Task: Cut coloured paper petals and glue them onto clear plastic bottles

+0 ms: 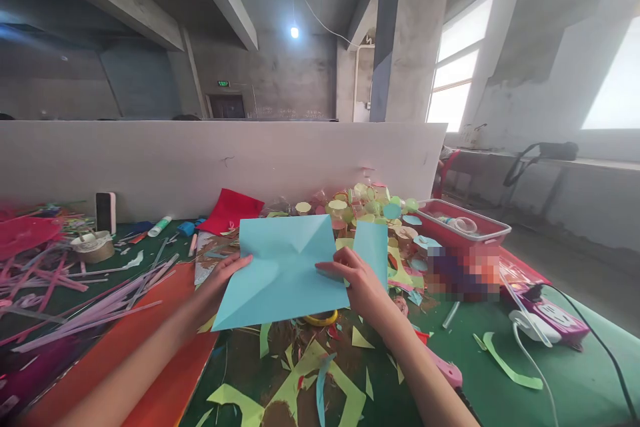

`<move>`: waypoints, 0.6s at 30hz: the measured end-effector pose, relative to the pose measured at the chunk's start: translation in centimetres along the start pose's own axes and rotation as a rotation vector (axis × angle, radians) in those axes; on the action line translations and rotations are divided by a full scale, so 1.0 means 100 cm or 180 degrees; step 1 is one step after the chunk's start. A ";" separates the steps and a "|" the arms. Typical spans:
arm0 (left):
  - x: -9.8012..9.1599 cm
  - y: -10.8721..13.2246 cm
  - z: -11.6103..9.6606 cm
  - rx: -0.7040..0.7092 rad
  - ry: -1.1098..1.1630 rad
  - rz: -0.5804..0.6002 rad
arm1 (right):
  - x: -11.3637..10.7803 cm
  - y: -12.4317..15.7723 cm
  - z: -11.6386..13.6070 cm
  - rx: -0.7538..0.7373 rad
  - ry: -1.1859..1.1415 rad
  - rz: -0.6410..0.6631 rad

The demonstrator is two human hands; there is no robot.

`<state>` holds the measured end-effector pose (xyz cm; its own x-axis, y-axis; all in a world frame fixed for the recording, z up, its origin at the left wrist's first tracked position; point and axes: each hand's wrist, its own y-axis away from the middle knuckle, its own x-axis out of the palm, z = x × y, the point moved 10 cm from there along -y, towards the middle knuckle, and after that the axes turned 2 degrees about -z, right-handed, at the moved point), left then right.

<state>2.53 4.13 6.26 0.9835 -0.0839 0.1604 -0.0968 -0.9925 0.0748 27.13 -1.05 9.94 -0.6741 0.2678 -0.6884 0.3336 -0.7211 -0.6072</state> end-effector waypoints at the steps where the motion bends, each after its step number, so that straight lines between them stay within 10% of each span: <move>1: 0.000 0.000 0.000 -0.0024 -0.0026 0.0002 | 0.001 -0.001 0.001 -0.0042 -0.0012 0.0024; 18: 0.022 -0.002 -0.003 0.0301 -0.0299 0.0782 | -0.004 0.007 -0.038 0.1807 -0.1749 -0.0796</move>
<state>4.71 4.20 6.89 0.9425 -0.3267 0.0701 -0.3239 -0.9449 -0.0478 30.13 0.75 8.28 -0.9593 0.2189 -0.1782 -0.1532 -0.9340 -0.3227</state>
